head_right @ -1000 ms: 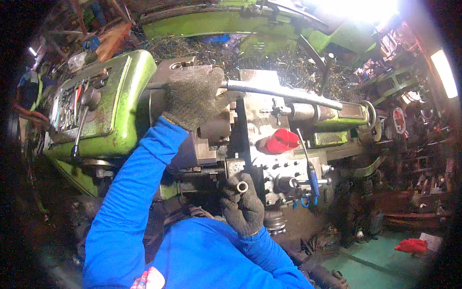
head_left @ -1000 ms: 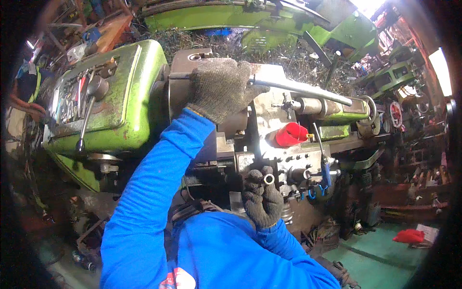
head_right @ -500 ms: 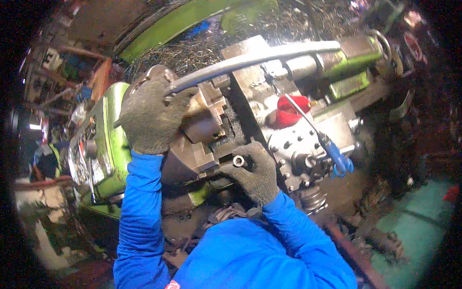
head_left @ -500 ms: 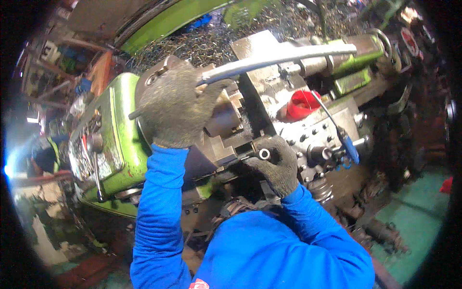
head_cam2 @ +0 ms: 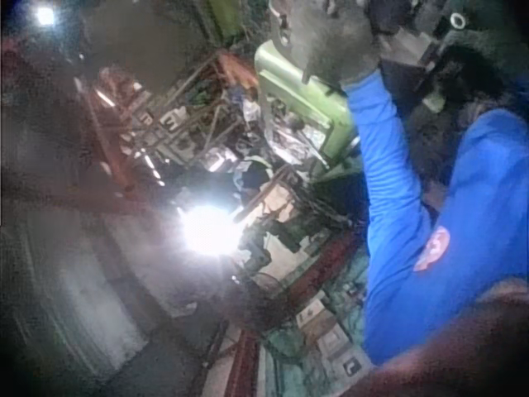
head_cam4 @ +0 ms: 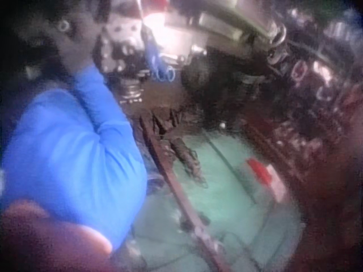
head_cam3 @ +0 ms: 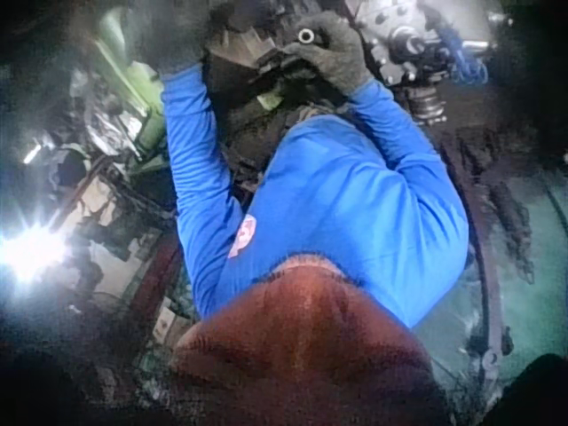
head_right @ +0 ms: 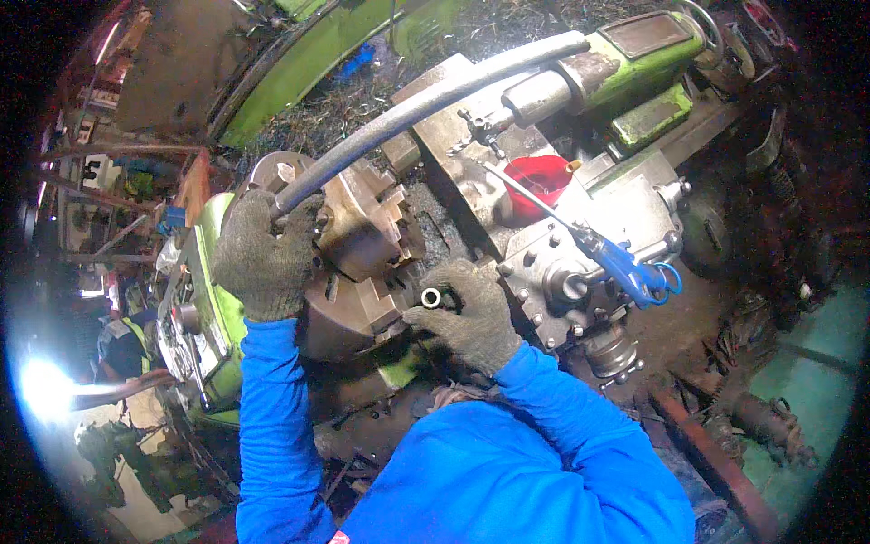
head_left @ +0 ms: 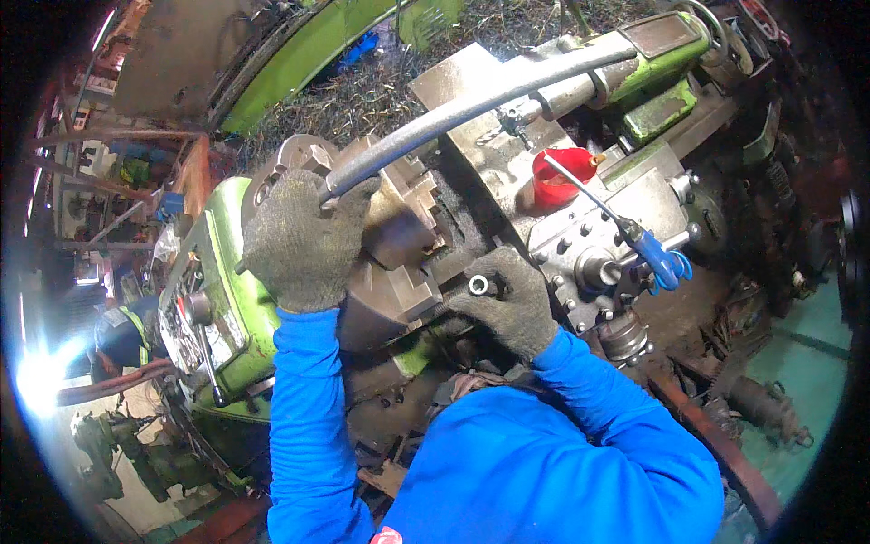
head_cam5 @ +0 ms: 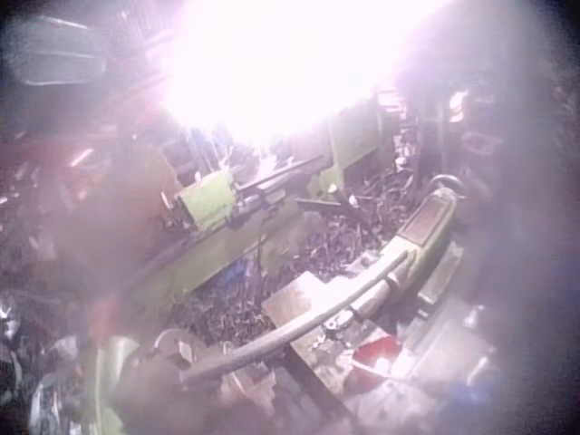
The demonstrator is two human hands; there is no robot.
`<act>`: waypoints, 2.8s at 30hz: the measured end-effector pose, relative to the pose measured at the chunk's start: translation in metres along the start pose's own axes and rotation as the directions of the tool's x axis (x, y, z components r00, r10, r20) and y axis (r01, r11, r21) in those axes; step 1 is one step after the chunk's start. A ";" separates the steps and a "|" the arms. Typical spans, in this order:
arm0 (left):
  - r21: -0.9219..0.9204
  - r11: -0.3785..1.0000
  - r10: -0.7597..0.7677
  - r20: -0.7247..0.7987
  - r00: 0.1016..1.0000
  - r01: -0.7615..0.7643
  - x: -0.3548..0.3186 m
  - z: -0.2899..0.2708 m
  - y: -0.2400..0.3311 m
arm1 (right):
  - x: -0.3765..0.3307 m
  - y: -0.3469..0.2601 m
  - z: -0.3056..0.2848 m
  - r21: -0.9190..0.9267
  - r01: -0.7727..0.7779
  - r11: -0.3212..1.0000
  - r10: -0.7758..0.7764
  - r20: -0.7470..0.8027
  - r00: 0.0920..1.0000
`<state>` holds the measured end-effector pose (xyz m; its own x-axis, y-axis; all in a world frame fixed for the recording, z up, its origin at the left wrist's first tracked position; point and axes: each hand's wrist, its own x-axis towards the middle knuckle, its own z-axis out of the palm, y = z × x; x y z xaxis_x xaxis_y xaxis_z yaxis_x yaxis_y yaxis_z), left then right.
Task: The person operates a metal lathe, adjusting the chuck and tool post while the workpiece rotates. They use a wrench to tighten components and a brush to clear metal shavings from the chuck area.
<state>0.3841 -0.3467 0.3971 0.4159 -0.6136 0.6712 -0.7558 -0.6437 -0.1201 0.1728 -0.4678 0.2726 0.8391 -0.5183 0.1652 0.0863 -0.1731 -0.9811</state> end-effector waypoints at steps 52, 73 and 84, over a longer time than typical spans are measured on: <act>0.026 0.999 0.031 -0.013 0.999 -0.031 0.000 -0.004 0.001 | -0.046 -0.017 -0.011 0.371 0.020 0.929 -0.033 0.027 0.999; 0.052 0.998 -0.031 0.088 0.996 0.026 -0.002 -0.005 0.001 | -0.036 -0.022 -0.023 0.221 0.075 0.973 -0.097 0.092 0.991; -0.019 1.000 0.005 0.019 1.000 -0.005 0.003 -0.008 0.003 | -0.044 -0.003 -0.009 0.731 -0.393 0.557 0.278 0.282 0.918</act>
<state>0.3792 -0.3468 0.4047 0.4216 -0.6254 0.6566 -0.7673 -0.6319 -0.1092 0.1306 -0.4523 0.2690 0.9460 -0.2879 -0.1489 0.1112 0.7198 -0.6852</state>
